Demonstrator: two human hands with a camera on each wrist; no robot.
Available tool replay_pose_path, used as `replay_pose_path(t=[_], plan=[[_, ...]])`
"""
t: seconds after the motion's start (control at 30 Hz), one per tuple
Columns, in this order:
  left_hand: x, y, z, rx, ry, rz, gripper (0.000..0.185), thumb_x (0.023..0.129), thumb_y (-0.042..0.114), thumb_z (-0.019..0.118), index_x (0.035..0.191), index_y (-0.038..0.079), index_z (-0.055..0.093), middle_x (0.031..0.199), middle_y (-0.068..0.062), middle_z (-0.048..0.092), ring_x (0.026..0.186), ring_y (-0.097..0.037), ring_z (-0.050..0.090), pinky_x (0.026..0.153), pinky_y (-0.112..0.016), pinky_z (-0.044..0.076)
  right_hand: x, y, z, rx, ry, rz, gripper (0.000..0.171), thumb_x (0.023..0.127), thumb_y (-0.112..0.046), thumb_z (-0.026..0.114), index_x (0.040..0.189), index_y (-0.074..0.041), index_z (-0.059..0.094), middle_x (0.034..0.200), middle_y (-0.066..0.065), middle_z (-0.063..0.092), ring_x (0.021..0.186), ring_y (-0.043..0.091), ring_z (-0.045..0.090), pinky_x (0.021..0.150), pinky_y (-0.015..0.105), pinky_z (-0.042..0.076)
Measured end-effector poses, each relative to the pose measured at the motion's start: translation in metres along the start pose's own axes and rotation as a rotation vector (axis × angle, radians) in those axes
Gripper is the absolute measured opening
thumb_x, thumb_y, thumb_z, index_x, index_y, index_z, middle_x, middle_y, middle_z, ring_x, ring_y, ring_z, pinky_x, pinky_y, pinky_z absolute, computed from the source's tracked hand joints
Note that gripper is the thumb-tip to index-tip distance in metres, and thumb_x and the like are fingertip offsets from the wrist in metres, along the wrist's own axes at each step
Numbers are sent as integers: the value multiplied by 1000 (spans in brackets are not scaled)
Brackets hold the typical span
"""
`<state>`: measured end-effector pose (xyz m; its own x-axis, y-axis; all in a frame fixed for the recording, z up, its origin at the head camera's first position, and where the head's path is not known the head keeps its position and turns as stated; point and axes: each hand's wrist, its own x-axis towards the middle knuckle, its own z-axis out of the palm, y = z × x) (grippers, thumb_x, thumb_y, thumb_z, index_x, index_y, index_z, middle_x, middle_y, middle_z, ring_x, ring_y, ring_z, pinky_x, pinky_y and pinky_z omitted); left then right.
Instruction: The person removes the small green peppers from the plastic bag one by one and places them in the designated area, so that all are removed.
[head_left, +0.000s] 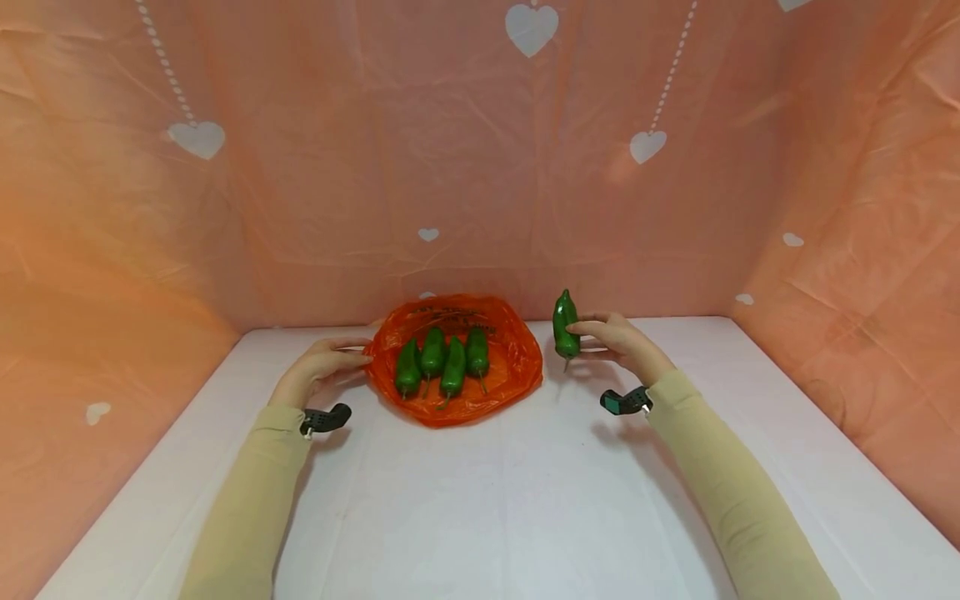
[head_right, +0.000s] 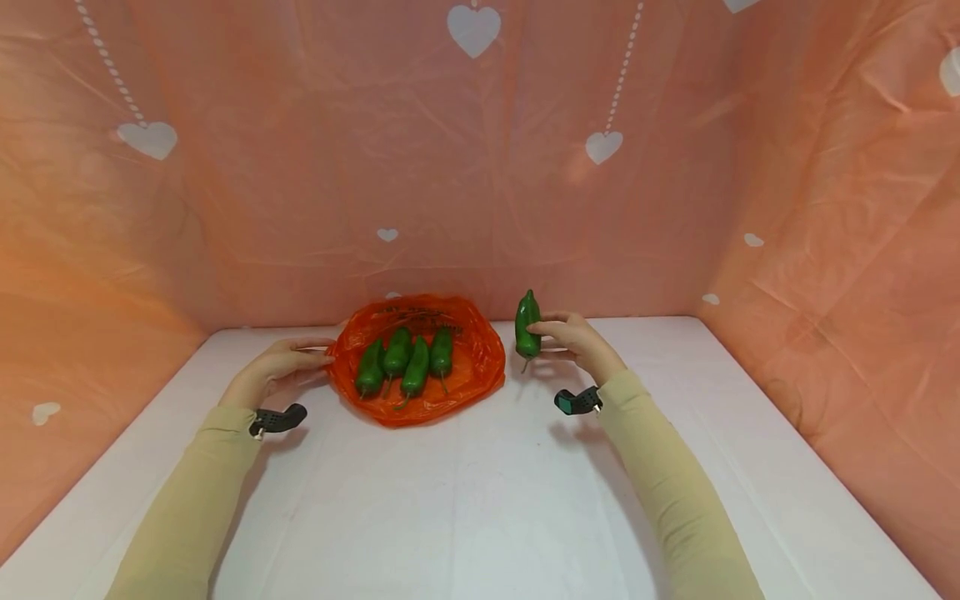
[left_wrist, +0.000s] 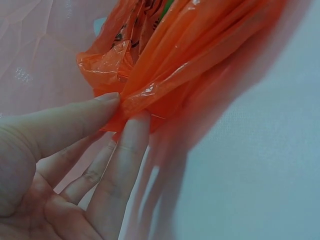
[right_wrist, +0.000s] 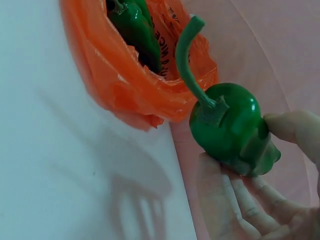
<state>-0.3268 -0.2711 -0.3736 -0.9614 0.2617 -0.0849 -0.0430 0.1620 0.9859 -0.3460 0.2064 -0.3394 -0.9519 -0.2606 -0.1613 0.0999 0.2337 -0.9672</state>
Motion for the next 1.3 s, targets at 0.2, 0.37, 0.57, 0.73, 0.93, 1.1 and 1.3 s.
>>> replay_pose_path(t=[0.2, 0.37, 0.57, 0.73, 0.93, 1.1, 1.3], plan=[[4, 0, -3, 85, -3, -43, 53, 94, 12, 62, 139, -7, 41, 123, -19, 60, 98, -20, 65, 94, -37, 49, -1, 7, -4, -25, -16, 17, 53, 95, -20, 59, 138, 5, 41, 116, 14, 60, 113, 37, 54, 102, 45, 42], [3, -1, -2, 30, -12, -11, 50, 94, 7, 60, 137, -11, 42, 125, -21, 57, 96, -18, 65, 91, -35, 50, 0, 11, -7, -37, -8, 47, 56, 94, -22, 61, 141, 2, 41, 120, 15, 60, 107, 33, 59, 101, 46, 42], [0, -3, 1, -78, -6, 44, 45, 93, 1, 58, 133, -14, 44, 129, -23, 52, 99, -20, 65, 91, -33, 51, 1, 15, -8, -56, 4, 60, 54, 93, -22, 62, 137, 4, 46, 117, 13, 61, 94, 24, 64, 98, 44, 45], [0, -4, 1, -95, -5, 51, 45, 93, 0, 58, 133, -15, 43, 126, -20, 55, 97, -20, 65, 90, -32, 51, 3, 19, -9, -64, -6, 84, 55, 94, -22, 62, 137, 6, 44, 119, 15, 59, 93, 19, 64, 97, 41, 46], [2, -4, 0, -74, -6, 26, 45, 93, 0, 58, 134, -14, 43, 122, -17, 58, 94, -18, 66, 89, -32, 52, 1, 23, -7, -130, -7, 80, 52, 93, -28, 63, 131, 6, 52, 115, 12, 63, 99, 24, 62, 92, 38, 49], [1, -4, 1, -52, 20, 0, 46, 93, 4, 61, 134, -10, 46, 126, -20, 55, 96, -19, 65, 91, -34, 50, 0, 25, -4, -86, -15, 74, 50, 94, -23, 62, 130, 9, 50, 109, 13, 64, 92, 25, 63, 88, 39, 52], [-3, -1, 4, -59, 88, -55, 48, 92, 13, 64, 134, -4, 47, 134, -18, 45, 104, -24, 62, 97, -36, 47, 0, 25, -2, -136, 7, 95, 55, 92, -22, 64, 133, 10, 46, 115, 17, 60, 81, 17, 64, 85, 35, 53]])
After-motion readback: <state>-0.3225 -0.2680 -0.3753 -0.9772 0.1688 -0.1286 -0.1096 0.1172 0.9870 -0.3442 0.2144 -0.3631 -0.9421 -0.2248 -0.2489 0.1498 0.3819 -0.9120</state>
